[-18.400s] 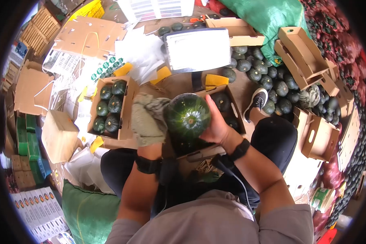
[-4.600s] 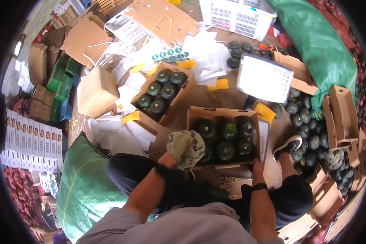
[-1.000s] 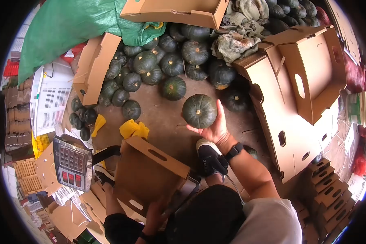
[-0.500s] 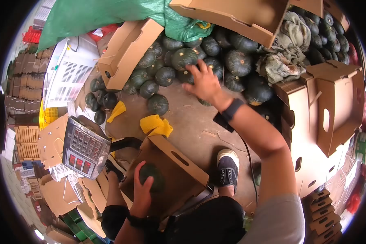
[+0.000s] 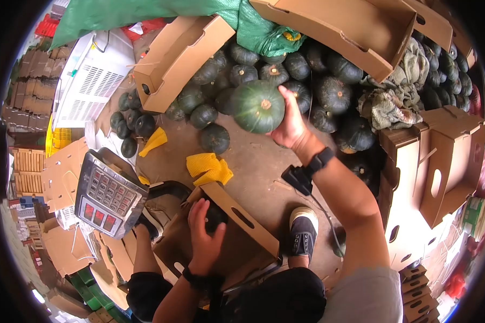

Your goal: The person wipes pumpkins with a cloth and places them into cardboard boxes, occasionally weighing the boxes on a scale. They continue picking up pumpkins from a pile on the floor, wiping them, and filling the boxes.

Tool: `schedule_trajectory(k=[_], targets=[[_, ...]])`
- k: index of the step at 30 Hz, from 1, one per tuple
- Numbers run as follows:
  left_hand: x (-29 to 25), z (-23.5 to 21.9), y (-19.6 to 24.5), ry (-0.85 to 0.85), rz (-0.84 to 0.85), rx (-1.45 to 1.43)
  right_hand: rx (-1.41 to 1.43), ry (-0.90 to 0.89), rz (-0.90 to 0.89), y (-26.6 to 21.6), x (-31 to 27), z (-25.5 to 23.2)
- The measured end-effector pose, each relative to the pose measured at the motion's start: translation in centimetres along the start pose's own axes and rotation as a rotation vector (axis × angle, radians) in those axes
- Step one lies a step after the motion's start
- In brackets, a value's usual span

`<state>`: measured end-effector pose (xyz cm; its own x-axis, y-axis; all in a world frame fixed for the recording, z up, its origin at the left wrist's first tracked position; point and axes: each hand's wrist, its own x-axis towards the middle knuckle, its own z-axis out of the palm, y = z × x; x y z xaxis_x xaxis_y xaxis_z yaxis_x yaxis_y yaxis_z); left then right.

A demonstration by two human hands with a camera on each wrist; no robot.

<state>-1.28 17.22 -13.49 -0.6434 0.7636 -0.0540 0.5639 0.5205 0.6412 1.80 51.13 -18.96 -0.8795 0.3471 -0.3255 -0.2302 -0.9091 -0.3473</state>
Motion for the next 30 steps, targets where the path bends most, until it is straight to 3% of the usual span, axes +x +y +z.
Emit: schedule_trajectory(k=[1, 3, 4, 5, 8, 9, 10, 12, 13, 15, 16, 17, 18, 20, 22, 23, 24, 26, 28, 29, 30], targets=[[-0.1, -0.4, 0.1, -0.046, -0.129, -0.221, -0.016, -0.068, -0.012, 1.1, -1.2, 0.9], [0.9, -0.6, 1.8, -0.112, -0.334, -1.215, -0.039, -0.141, 0.149, 3.8, -3.7, 2.5], [1.4, -0.8, 3.1, -0.14, -0.43, -1.712, -0.38, -0.1, 0.08, 4.0, -3.2, 2.8], [1.5, -1.3, 4.7, -0.134, -0.465, -1.912, -0.717, -0.054, 0.01, 4.3, -2.5, 2.9], [-1.1, -3.1, 3.3, -0.317, -0.493, -1.665, -1.728, 0.095, -0.218, 4.8, 0.9, 2.2], [-2.0, -3.8, 3.8, -0.305, -0.62, -1.562, -2.062, 0.152, -0.308, 4.7, 2.3, 1.8], [-2.9, -3.4, 3.0, -0.351, -0.582, -1.338, -2.302, 0.433, -0.273, 4.4, 4.2, 0.8], [-5.3, -1.6, 1.1, -0.415, -0.513, -0.888, -2.557, 0.459, -0.02, 3.7, 7.5, -1.2], [-6.2, -0.6, 1.5, -0.368, -0.385, -0.584, -2.691, 0.523, -0.116, 4.5, 9.3, -3.6], [-7.5, 1.6, 2.4, -0.276, -0.115, 0.019, -2.466, 0.46, -0.063, 3.1, 8.5, -1.9], [-8.1, 2.2, 1.8, -0.282, -0.011, 0.114, -2.359, 0.428, -0.04, 2.4, 8.0, -0.9], [-8.5, 3.0, 1.1, -0.284, 0.096, 0.207, -2.104, 0.462, -0.169, 2.5, 7.0, -0.6], [-8.7, 3.6, 0.4, -0.286, 0.206, 0.299, -1.768, 0.331, -0.253, 2.4, 6.9, -2.2], [-7.6, 2.7, 1.1, -0.266, 0.103, 0.135, -0.584, -0.034, 0.1, 2.7, 4.1, -2.0], [-6.4, 1.4, 1.6, -0.232, 0.054, 0.003, -0.058, -0.266, 0.347, 3.4, 0.7, -1.0], [-5.9, 0.7, 1.4, -0.211, 0.057, -0.046, 0.049, -0.38, 0.369, 4.0, -0.1, -0.6], [-5.4, -0.1, 1.4, -0.191, 0.058, -0.094, 0.112, -0.353, 0.369, 4.7, -1.0, -0.1], [-4.2, -1.8, 2.9, -0.096, -0.127, -0.399, 0.234, -0.299, 0.377, 6.2, -2.6, 1.2], [-3.1, -2.5, 4.6, 0.088, -0.296, -0.794, -0.124, -0.125, 0.145, 8.6, -4.8, 4.2], [-2.3, -2.5, 5.0, 0.229, -0.31, -0.906, -0.321, -0.317, 0.142, 8.7, -6.5, 5.2], [-2.1, -3.3, 5.5, 0.252, -0.379, -0.861, -0.517, -0.509, 0.139, 8.7, -7.4, 5.9]])
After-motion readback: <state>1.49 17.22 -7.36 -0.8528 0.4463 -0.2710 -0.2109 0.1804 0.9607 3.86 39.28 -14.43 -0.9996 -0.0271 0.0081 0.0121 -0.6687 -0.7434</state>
